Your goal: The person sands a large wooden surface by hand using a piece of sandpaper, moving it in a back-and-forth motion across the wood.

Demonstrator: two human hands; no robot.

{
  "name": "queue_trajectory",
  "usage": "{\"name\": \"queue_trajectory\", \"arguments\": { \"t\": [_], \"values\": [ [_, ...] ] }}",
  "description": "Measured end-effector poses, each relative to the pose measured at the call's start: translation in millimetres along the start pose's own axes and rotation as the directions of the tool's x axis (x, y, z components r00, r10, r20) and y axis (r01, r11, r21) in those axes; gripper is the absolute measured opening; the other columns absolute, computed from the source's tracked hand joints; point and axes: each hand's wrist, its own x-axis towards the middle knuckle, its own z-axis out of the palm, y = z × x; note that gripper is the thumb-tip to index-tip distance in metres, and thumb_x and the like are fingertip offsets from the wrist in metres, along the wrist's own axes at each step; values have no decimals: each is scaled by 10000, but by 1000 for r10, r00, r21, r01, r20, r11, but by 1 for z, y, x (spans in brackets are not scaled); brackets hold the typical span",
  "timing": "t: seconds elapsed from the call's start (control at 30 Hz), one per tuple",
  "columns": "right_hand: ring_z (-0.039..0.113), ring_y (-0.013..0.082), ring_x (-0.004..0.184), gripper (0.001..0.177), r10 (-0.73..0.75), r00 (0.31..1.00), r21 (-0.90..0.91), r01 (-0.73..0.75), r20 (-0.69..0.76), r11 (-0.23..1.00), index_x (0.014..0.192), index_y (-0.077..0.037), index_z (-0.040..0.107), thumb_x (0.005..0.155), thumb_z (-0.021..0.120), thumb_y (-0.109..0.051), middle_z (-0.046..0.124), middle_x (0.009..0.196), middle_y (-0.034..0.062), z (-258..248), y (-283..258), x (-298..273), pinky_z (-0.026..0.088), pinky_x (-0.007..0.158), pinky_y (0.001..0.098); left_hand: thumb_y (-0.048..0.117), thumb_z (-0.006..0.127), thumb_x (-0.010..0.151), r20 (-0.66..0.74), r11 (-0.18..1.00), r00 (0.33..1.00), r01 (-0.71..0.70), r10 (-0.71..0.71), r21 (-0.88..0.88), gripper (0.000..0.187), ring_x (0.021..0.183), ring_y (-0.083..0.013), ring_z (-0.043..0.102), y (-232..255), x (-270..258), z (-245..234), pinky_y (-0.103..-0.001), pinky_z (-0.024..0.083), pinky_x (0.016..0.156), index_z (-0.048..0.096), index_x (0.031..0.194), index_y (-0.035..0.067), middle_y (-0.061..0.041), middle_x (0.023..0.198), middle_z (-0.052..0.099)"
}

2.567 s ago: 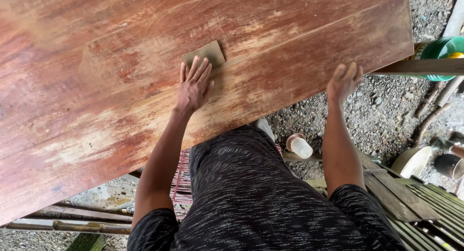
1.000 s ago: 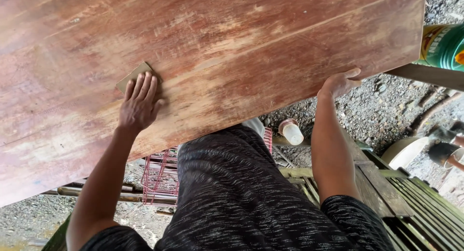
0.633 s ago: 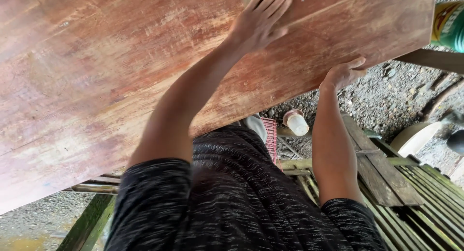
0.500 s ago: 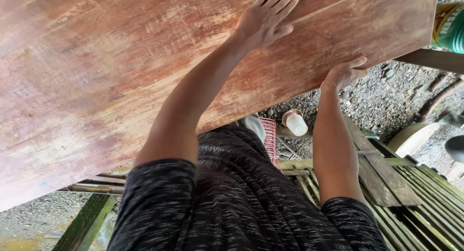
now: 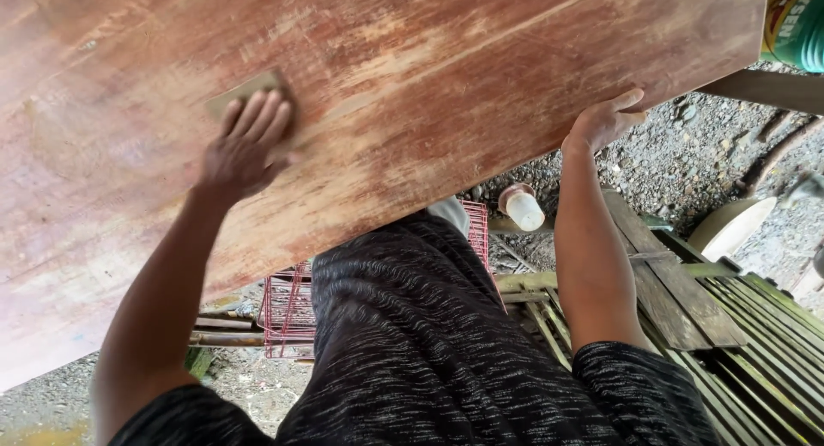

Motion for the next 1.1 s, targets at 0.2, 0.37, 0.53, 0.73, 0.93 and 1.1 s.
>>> {"name": "queue_trajectory", "arguments": {
  "t": [0.2,0.37,0.53,0.73,0.93,1.1],
  "values": [
    [540,435,1372,897,117,993,178,-113,-14,978,1570,6,230,924,405,-593,401,1569,307,-11,-38,-17,553,1066,487,513,341,1168,-115,957,975,-211,191,-200,662,1515,-339,327,70,230,-3,-491,184,1237,380,1594,7,-209,1645,376],
    [445,471,1426,970,145,989,179,-147,21,973,1601,-1,100,910,385,-618,269,1617,327,-12,-32,-14,512,1124,514,592,136,1100,137,969,974,-152,181,-196,738,1581,-256,53,110,310,-22,-429,47,1283,102,1662,115,-87,1723,88],
    [516,462,1382,894,134,991,194,-133,9,972,1566,14,204,926,393,-582,341,1573,345,-6,-28,-10,573,1067,500,519,178,1184,-184,960,964,-223,192,-168,655,1518,-301,246,57,192,-10,-452,129,1234,311,1610,40,-164,1668,305],
    [436,473,1439,949,155,988,183,-155,17,971,1601,-39,110,902,365,-628,234,1640,312,-9,-24,-9,512,1118,541,402,400,1074,70,945,998,30,-7,-325,688,1540,-393,251,-31,-45,-33,-552,182,1260,233,1640,48,-208,1687,264],
    [483,459,1407,1003,181,983,178,-182,19,967,1608,-79,41,861,366,-664,198,1658,288,-6,-20,-3,560,1079,491,453,349,1063,178,943,982,0,63,-334,687,1585,-306,104,8,17,-14,-487,14,1286,152,1647,149,-111,1724,124],
    [349,463,1487,1016,177,984,182,-177,14,967,1617,-46,32,880,392,-645,134,1683,275,-7,-20,-2,442,1168,509,563,297,1133,8,964,987,-153,158,-216,664,1521,-309,293,96,213,-8,-550,242,1213,290,1612,103,-135,1661,331]
  ]
}}
